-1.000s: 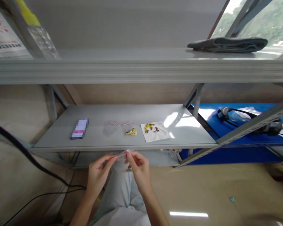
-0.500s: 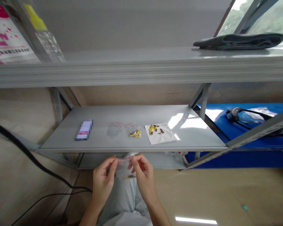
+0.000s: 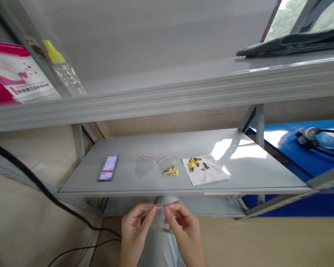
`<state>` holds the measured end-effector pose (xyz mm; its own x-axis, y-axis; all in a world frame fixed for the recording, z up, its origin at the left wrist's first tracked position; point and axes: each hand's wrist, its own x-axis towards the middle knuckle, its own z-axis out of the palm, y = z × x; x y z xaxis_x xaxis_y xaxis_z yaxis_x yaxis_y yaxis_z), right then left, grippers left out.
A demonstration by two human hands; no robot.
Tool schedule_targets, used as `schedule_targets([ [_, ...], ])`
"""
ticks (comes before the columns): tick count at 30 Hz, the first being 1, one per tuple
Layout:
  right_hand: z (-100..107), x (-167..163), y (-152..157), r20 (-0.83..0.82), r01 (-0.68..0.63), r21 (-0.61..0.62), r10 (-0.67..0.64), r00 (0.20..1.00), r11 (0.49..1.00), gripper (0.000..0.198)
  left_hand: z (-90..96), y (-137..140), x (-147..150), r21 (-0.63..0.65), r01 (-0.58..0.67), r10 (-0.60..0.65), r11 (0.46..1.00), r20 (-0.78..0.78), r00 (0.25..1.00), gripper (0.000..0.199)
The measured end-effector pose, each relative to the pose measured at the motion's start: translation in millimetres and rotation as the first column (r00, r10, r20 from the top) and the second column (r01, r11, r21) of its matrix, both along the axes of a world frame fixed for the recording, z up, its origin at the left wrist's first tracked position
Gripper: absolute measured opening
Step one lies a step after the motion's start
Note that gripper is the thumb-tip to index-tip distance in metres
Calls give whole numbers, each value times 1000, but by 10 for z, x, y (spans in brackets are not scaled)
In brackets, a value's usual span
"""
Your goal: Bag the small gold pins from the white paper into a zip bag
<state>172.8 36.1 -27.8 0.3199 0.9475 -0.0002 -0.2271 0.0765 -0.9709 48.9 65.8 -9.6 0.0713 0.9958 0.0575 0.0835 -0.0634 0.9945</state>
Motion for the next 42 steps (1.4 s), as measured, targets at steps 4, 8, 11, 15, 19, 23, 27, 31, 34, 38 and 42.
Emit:
schedule_targets([
  [4,4,2,10,11,-45,3,45,999,999,23,37,-6,26,33,66,-65,997,-8,998,18],
  [8,-4,2,14,47,-68,-6,69,997,998,25,54,-41,56,94,26,-22,995,-43,999,17],
  [11,6,0,15,85,-69,13,68,994,998,23,65,-58,64,112,16,-10,994,-56,998,17],
  [15,60,-17,17,166,-44,27,39,985,999,23,79,-57,61,79,24,-20,997,-45,999,17],
  [19,93,-34,33,186,-40,39,32,982,998,23,84,-44,58,28,52,-52,998,4,999,17],
  [23,94,-28,34,145,-51,43,44,988,998,20,123,-43,53,41,50,-49,998,-13,999,16],
  [27,119,-32,-3,112,-40,47,35,993,998,19,181,-68,57,92,44,-38,995,-68,997,14],
  [31,176,-52,-41,92,-39,57,34,995,998,20,192,-114,75,146,13,2,989,-100,995,14],
  [34,212,-66,-59,92,-32,80,24,996,996,20,166,-144,87,198,-35,60,980,-121,991,13],
  [38,208,-74,-73,126,-15,117,0,992,993,19,149,-163,95,278,-46,88,959,-139,986,11],
  [42,147,-58,-64,168,-24,110,6,986,994,19,128,-142,88,293,-52,99,955,-147,984,11],
])
